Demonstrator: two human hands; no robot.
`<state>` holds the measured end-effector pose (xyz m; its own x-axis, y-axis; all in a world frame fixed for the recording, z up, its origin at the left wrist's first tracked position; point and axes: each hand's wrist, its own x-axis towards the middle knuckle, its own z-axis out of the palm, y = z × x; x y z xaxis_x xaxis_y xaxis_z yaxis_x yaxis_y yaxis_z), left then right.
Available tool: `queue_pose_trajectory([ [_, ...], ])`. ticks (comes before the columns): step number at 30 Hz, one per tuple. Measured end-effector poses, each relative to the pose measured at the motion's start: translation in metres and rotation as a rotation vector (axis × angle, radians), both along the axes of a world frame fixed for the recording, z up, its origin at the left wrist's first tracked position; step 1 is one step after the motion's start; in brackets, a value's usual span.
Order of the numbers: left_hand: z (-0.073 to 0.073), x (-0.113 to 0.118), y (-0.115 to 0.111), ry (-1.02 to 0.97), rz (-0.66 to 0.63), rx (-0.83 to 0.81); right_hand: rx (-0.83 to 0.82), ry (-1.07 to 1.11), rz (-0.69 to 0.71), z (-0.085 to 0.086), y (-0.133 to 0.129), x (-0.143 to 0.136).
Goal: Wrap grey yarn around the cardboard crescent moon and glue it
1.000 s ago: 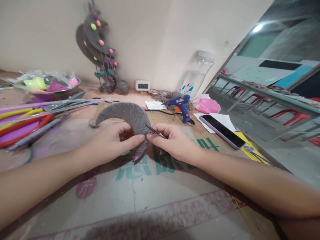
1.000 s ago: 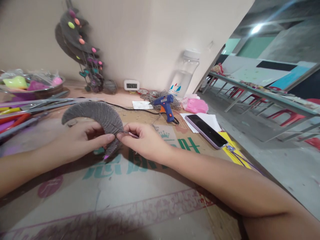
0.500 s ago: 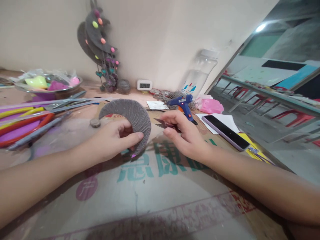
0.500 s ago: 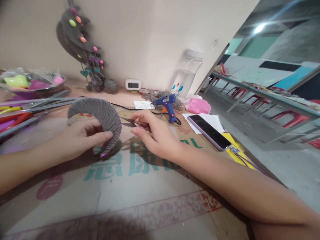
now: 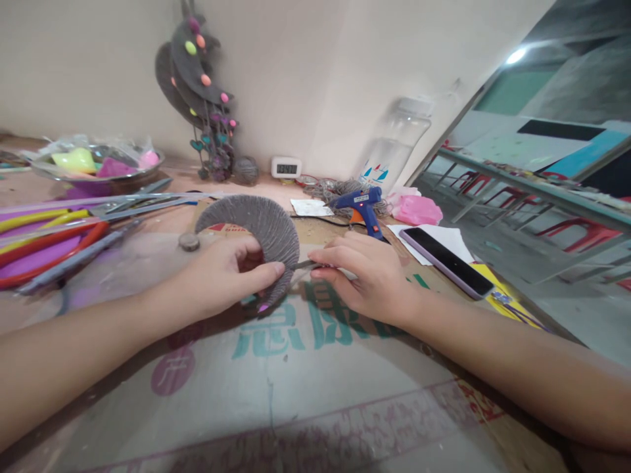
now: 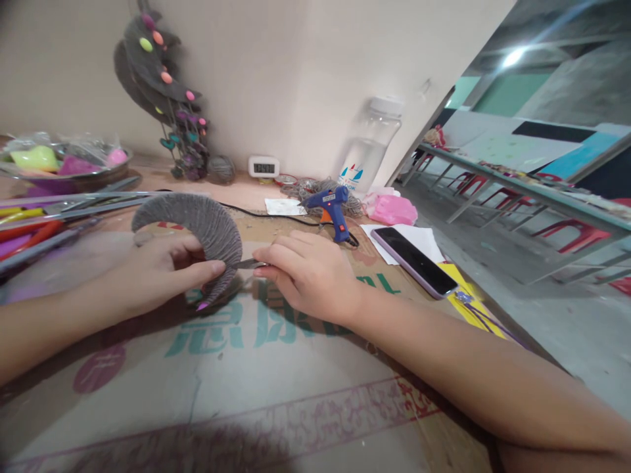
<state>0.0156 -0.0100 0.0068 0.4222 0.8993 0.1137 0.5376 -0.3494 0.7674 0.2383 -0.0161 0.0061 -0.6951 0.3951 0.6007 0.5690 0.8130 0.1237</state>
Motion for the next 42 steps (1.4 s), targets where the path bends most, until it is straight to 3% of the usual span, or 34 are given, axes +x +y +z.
queue_pose_trajectory([
  [16,-0.0019,-0.0006,0.0007,-0.025,-0.017,-0.073,0.004,-0.040,-0.011,-0.0009,0.0013,0.0006],
  [25,-0.0006,0.0004,0.0005,-0.035,-0.038,-0.091,-0.224,0.075,-0.002,-0.0019,0.0004,0.0018],
  [33,-0.0014,-0.0007,0.0009,-0.007,-0.026,-0.027,-0.077,-0.013,0.003,0.0025,0.0004,0.0003],
  [42,0.0011,0.0000,0.0013,-0.055,-0.121,-0.136,-0.030,-0.128,0.047,0.0044,0.0035,0.0024],
])
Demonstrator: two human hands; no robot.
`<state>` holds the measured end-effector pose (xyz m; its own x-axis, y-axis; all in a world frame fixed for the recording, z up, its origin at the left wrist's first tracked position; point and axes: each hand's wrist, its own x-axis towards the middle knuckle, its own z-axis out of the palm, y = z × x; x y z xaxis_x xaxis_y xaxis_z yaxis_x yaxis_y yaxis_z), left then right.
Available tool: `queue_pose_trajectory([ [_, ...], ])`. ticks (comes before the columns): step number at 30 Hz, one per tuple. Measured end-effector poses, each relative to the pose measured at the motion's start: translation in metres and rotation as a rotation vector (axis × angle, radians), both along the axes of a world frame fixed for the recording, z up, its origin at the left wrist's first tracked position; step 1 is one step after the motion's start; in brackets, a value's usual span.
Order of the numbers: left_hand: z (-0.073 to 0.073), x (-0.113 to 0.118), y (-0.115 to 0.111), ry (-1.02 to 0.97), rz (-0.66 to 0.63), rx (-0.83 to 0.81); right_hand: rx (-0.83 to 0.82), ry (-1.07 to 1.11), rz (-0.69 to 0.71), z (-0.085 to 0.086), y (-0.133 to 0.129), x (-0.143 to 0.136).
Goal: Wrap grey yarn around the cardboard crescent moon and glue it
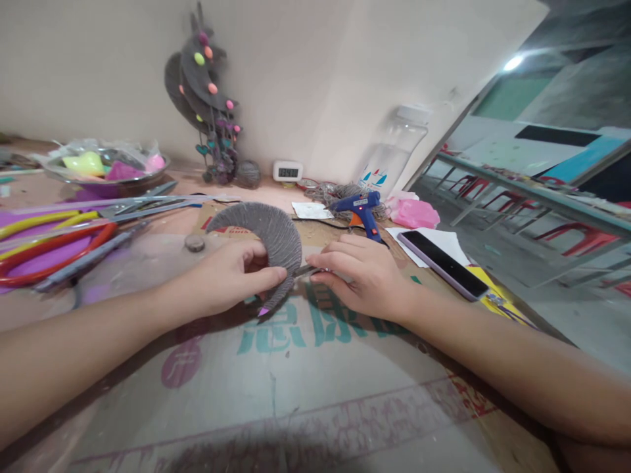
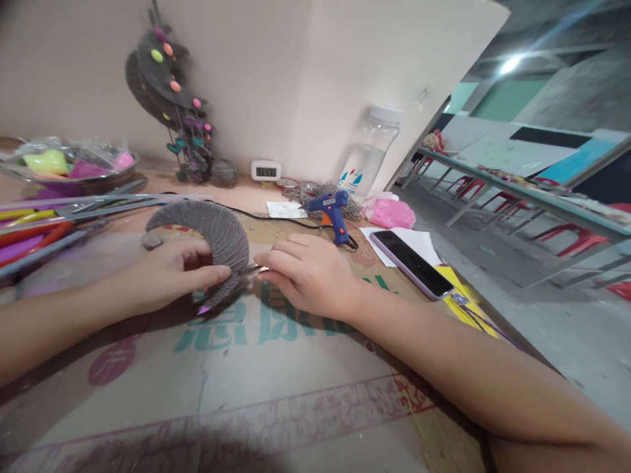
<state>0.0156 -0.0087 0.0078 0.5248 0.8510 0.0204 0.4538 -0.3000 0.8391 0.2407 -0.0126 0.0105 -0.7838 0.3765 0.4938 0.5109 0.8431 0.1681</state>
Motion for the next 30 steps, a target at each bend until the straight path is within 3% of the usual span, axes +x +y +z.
queue_pose_trajectory([
  [9,-0.0004,-0.0022,0.0002,0.048,-0.015,0.059,0.034,-0.005,0.038,-0.0031,0.0013,0.0007],
  [19,-0.0009,-0.0012,0.0008,-0.023,-0.009,-0.013,-0.058,0.136,-0.004,-0.0062,-0.0003,0.0012],
  [30,-0.0015,-0.0017,0.0013,-0.030,-0.031,-0.009,-0.023,0.065,-0.009,-0.0064,0.0003,-0.0020],
])
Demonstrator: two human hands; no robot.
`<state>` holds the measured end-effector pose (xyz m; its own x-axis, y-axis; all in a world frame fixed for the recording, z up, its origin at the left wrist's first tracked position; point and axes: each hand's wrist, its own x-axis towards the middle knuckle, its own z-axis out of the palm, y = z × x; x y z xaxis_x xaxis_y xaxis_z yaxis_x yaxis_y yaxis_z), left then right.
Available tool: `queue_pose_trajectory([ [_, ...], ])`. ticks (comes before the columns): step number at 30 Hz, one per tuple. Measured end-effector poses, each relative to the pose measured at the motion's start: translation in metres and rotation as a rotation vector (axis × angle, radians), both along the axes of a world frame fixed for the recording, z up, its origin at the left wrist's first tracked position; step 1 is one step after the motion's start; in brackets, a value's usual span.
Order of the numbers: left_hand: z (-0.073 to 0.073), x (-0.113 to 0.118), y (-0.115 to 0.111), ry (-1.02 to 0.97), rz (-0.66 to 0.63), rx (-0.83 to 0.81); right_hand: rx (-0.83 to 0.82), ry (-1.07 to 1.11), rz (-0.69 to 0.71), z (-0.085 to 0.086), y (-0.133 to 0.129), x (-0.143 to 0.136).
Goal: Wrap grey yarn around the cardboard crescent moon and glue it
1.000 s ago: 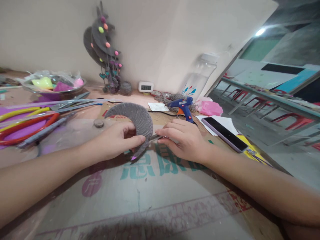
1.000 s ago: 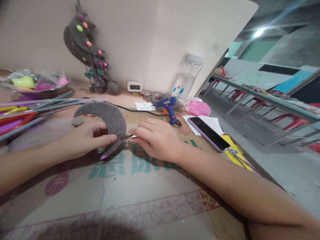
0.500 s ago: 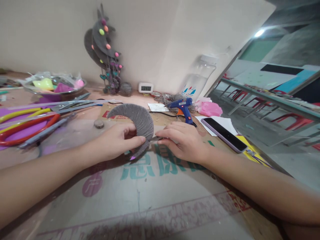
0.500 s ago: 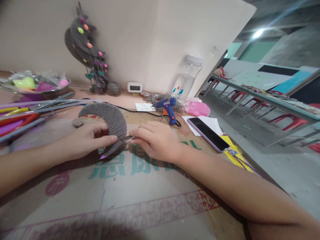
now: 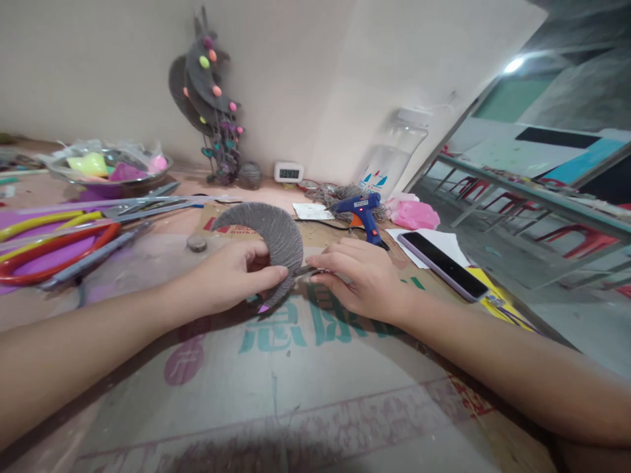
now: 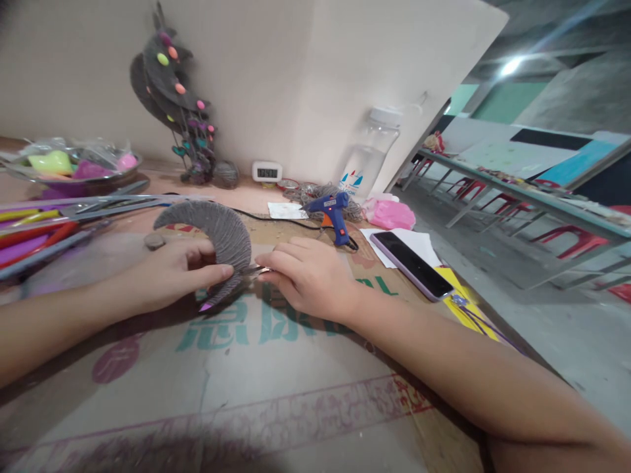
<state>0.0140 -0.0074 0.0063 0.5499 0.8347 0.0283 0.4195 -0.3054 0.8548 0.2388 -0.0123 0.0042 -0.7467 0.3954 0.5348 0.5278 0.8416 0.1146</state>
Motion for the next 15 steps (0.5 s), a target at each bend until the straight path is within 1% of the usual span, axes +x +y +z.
queue_pose_trajectory([
  [9,-0.0028,-0.0024,0.0008,0.011,-0.033,0.004,0.089,-0.116,0.008,0.0053,-0.0011,0.0012],
  [15,0.0003,-0.0015,0.0002,0.037,-0.004,0.008,0.041,-0.077,0.023,0.0025,0.0010,0.0016],
])
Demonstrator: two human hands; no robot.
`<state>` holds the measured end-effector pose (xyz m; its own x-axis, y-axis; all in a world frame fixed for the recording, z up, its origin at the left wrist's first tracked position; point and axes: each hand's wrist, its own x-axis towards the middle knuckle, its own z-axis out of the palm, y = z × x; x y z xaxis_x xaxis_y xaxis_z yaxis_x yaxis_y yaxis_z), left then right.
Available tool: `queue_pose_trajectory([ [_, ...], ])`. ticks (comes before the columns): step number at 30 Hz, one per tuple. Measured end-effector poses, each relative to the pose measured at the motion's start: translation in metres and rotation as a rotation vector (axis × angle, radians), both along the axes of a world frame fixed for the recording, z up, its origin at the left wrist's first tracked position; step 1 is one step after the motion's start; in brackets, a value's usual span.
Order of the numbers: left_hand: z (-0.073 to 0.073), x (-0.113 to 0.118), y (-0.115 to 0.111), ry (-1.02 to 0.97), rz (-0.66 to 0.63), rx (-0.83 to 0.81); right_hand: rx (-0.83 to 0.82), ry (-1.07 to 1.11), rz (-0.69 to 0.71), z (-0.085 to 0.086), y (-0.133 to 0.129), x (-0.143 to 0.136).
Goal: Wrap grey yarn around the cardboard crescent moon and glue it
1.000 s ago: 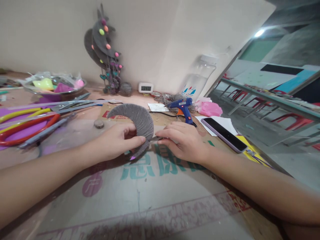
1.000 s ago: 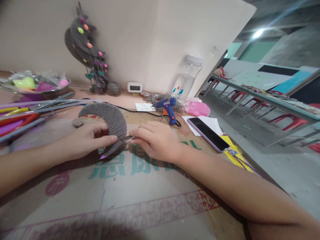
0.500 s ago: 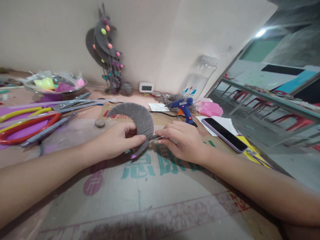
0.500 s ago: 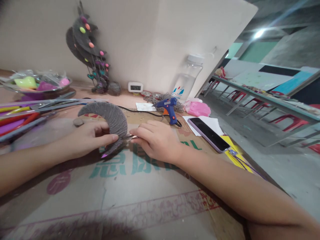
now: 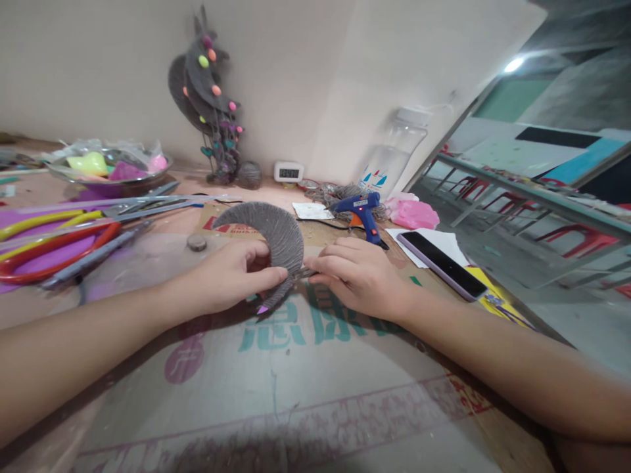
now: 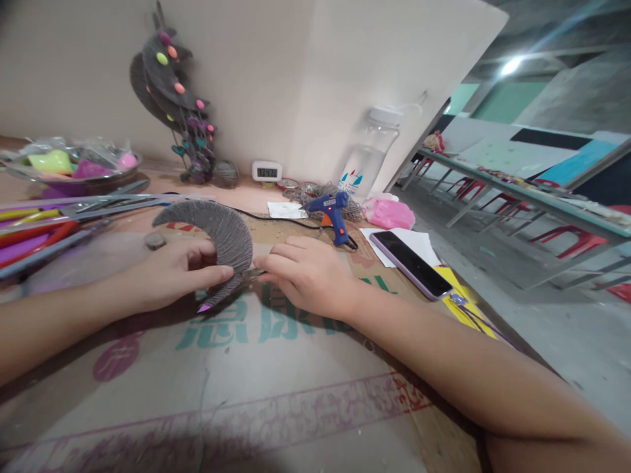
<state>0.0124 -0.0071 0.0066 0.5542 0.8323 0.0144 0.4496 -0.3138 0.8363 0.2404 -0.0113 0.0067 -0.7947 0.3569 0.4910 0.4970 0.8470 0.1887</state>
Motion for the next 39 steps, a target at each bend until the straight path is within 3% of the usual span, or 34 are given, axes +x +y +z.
queue_pose_trajectory([
  [15,-0.0013,0.0012,0.0017,-0.040,-0.020,0.008,-0.076,0.110,-0.047,0.0007,-0.0016,0.0001],
  [24,-0.0031,-0.0003,0.0034,-0.051,-0.042,0.006,-0.077,0.049,-0.079,-0.0026,-0.0040,-0.0027],
  [39,-0.0047,-0.0011,0.0030,-0.057,-0.042,-0.011,-0.036,0.119,-0.017,-0.0062,-0.0001,-0.0002],
])
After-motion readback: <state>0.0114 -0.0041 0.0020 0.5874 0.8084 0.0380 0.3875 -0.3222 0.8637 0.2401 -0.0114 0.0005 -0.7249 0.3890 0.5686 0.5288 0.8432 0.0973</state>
